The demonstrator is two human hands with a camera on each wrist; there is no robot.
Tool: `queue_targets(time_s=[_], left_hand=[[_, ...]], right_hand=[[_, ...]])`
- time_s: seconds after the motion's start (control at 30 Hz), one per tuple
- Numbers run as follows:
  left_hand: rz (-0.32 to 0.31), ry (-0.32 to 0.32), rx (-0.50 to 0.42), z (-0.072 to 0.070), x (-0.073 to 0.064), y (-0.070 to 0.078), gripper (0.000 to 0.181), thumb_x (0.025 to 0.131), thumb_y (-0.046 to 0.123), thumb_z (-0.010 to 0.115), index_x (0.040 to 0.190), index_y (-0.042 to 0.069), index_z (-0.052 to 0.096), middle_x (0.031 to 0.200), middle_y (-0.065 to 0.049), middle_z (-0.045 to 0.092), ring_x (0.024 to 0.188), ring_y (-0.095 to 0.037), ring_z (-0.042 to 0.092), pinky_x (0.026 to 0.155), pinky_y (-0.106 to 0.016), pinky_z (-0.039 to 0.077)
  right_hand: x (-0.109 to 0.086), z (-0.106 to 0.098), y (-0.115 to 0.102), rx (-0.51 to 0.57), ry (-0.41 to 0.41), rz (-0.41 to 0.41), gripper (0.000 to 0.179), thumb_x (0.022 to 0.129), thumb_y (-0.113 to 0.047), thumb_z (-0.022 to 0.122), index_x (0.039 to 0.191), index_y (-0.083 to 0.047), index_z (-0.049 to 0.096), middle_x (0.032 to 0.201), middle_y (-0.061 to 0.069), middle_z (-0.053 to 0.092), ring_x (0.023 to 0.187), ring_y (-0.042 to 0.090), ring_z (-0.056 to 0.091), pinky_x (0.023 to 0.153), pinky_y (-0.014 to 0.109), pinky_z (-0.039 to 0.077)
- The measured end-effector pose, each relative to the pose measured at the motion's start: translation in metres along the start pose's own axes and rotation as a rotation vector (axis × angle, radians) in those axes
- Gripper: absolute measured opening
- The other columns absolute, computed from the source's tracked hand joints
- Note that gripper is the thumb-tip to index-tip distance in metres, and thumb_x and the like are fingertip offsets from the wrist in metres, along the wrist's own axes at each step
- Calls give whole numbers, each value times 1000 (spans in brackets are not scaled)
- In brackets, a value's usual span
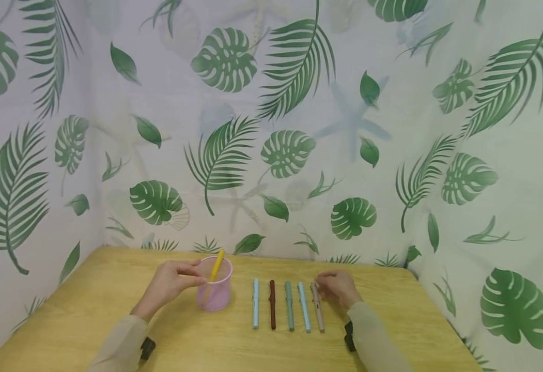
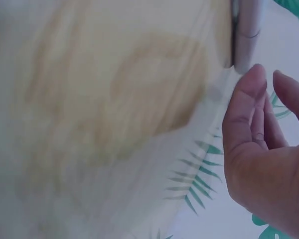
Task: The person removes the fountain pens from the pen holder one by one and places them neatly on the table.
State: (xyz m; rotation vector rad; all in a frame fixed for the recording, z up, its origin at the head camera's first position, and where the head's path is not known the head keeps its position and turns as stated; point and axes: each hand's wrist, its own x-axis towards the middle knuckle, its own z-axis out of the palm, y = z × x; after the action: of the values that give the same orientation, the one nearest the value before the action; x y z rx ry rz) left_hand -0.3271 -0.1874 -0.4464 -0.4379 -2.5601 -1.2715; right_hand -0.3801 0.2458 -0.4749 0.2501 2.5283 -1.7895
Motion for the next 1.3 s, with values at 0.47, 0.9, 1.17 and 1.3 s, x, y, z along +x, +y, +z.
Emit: queue_targets(time_s=[0.47, 0.9, 1.17, 1.3], left_hand=[[-14, -8, -30, 1, 0, 0, 15, 76, 29, 83, 84, 18, 79, 126, -9, 67, 115, -36, 64, 94, -53, 52], [-4, 2, -10, 0, -1, 1, 16, 76, 31, 83, 84, 18, 79, 127, -10, 67, 113, -36, 65, 91, -51, 54], [-12, 2, -8, -1, -1, 3, 15, 76, 31, 83, 84, 19, 78, 127, -9, 67, 114, -35, 65, 91, -50, 54], [-27, -1, -14, -1, -1, 4, 16, 75, 31, 84, 84, 18, 78, 127, -9, 67, 114, -36, 64, 90, -50, 55]], right_hand=[[-9, 17, -15, 54, -57, -22, 30, 92, -13, 69, 114, 8, 66, 101, 21, 73, 74, 17, 72, 71, 34, 61], [-11, 41, -22, 114, -174, -98, 40, 94, -22, 67, 121, 7, 63, 101, 12, 72, 83, 16, 69, 71, 32, 60], [-15, 56, -29, 142, -230, -117, 42, 94, -22, 68, 122, 7, 62, 102, 11, 72, 85, 15, 69, 74, 32, 59], [-17, 64, -33, 172, -272, -121, 44, 93, -21, 68, 124, 10, 59, 99, 8, 73, 85, 14, 69, 79, 36, 59]])
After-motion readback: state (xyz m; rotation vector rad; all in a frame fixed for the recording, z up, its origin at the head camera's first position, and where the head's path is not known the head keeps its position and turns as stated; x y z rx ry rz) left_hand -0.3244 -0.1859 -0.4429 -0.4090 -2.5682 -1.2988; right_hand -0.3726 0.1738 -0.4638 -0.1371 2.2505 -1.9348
